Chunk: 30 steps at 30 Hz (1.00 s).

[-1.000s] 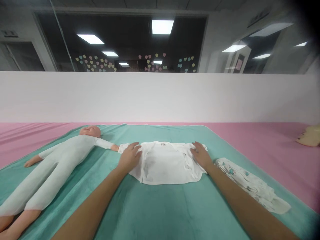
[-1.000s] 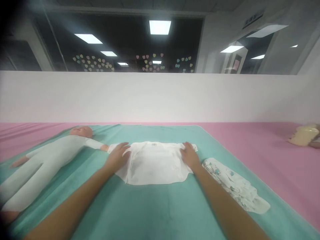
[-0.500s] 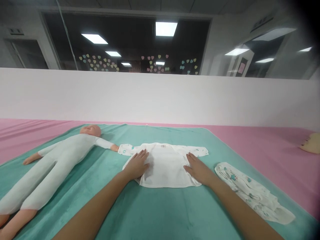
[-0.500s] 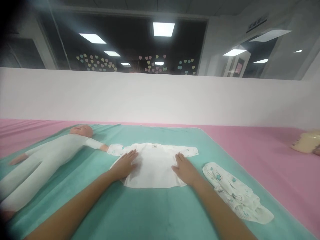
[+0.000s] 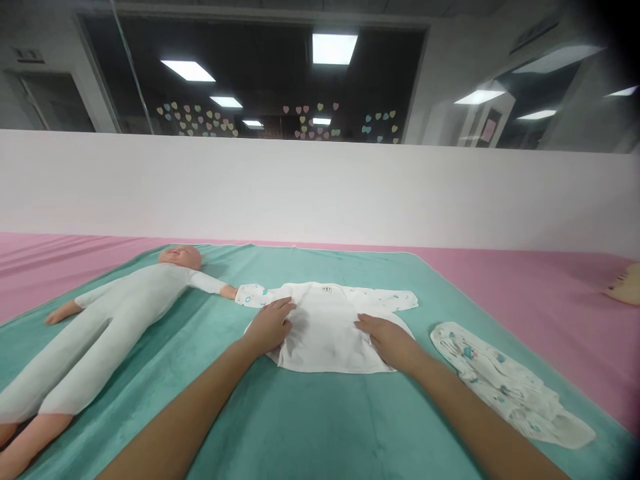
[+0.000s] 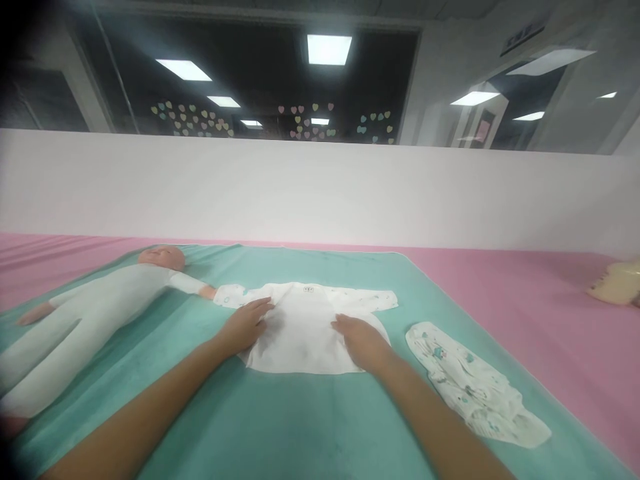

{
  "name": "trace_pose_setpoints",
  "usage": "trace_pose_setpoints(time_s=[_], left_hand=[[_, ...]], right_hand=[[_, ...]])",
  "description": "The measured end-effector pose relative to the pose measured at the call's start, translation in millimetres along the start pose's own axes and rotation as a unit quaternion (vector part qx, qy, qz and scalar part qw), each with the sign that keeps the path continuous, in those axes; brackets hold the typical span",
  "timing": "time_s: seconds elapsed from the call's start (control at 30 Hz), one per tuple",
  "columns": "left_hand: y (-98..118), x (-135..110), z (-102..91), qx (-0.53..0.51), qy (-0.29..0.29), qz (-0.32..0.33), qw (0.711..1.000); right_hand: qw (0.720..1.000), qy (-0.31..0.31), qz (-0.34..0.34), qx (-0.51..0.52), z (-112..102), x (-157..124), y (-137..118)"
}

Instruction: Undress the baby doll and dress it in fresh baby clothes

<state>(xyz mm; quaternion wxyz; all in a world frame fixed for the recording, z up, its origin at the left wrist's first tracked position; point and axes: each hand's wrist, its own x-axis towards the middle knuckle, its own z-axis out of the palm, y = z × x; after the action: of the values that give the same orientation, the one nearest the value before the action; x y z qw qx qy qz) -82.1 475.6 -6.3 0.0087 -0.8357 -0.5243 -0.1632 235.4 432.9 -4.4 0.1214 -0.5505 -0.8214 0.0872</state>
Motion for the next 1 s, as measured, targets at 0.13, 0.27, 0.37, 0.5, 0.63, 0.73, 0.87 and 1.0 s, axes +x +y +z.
trace_pose_setpoints(time_s=[0.13, 0.27, 0.37, 0.5, 0.63, 0.73, 0.87, 1.0], left_hand=[[0, 0, 2.1, 0.008, 0.007, 0.013, 1.000], [0, 2, 3.5, -0.005, 0.005, 0.012, 1.000], [1, 3, 0.9, -0.027, 0.013, -0.019, 0.999], [1, 1, -13.8, 0.003, 0.041, -0.058, 0.997], [-7, -1, -29.6, 0.064, 0.045, -0.111, 0.991], [-17, -1, -30.9, 0.050, 0.027, -0.181, 0.982], [-29, -1, -23.4, 0.010, -0.010, -0.222, 0.975], [-34, 2, -24.3, -0.037, -0.037, -0.224, 0.973]], right_hand=[[0.995, 0.053, 0.027, 0.077, -5, -2, -2], [0.989, 0.129, 0.023, 0.073, -11, 8, -4], [0.995, 0.088, 0.018, 0.047, -11, 26, -7], [1.000, 0.003, 0.021, -0.004, -3, 49, -5], [0.999, -0.003, 0.025, -0.025, 7, 55, 2], [0.999, 0.019, 0.035, -0.004, 11, 53, 5], [0.999, 0.022, 0.028, -0.025, 14, 53, 3], [0.996, 0.062, 0.040, -0.045, 17, 54, 4]])
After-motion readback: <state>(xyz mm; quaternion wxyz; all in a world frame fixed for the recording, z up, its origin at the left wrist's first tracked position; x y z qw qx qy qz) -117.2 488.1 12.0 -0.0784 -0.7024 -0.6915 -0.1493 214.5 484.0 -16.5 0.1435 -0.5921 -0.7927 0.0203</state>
